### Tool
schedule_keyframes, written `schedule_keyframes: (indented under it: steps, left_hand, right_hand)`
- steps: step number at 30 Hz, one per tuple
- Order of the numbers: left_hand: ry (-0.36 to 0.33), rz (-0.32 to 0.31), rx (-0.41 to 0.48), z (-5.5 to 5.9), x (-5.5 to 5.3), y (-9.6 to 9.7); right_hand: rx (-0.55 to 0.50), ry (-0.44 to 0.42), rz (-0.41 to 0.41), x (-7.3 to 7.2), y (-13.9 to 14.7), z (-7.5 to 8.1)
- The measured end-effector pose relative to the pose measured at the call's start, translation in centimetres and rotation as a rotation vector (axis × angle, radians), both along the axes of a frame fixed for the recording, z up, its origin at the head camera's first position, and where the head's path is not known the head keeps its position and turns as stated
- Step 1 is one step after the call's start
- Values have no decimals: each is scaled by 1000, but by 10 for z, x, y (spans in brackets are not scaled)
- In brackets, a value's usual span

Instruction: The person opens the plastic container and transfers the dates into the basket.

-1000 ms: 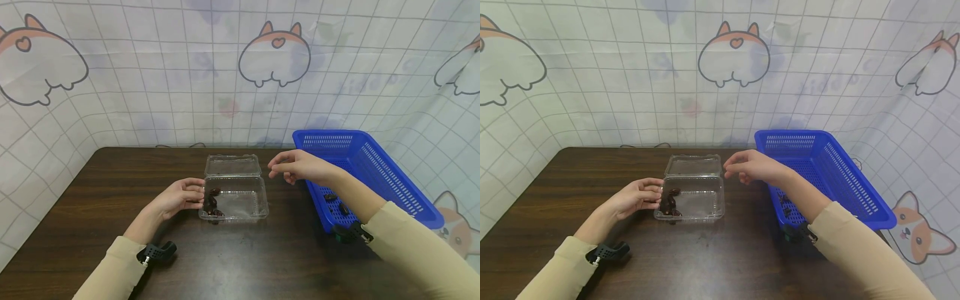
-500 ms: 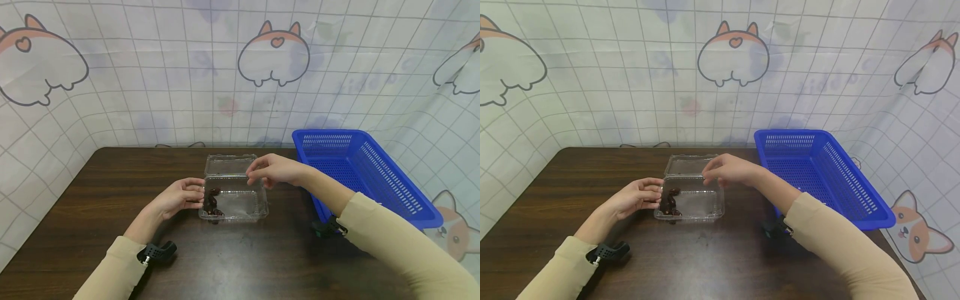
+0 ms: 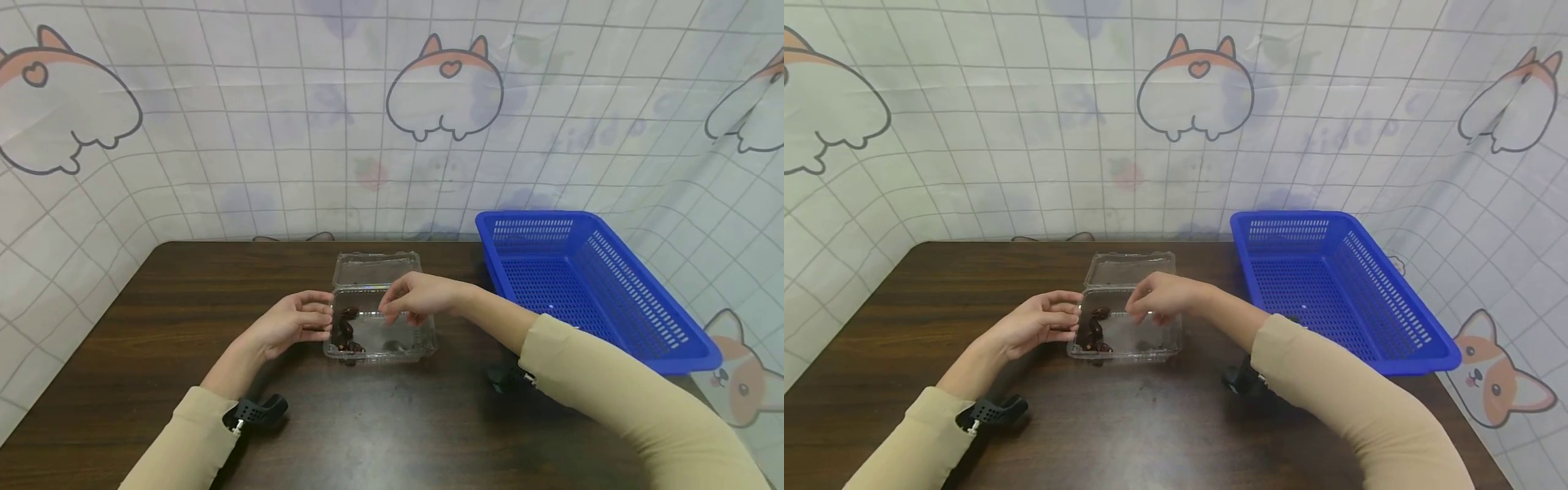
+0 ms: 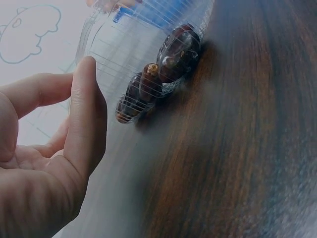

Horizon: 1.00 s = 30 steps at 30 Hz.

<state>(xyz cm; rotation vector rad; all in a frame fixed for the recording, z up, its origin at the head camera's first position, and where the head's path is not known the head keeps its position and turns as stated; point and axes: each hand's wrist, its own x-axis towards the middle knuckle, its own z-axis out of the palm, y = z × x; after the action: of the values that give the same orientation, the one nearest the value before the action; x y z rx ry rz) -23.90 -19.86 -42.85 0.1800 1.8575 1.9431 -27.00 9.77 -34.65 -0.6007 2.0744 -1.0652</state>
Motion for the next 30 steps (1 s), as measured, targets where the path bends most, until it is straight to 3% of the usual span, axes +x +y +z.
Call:
schedule_keyframes:
  steps: [11, 22, 30]
  left_hand:
    - [-6, 13, 3, 2, 1, 2]
    - [-4, 11, 0, 1, -1, 0]
    - [-1, 15, 3, 1, 0, 1]
  right_hand:
    - [62, 19, 65, 0, -20, -18]
    - [67, -16, 105, 5, -39, -31]
    - [76, -14, 88, 5, -44, -37]
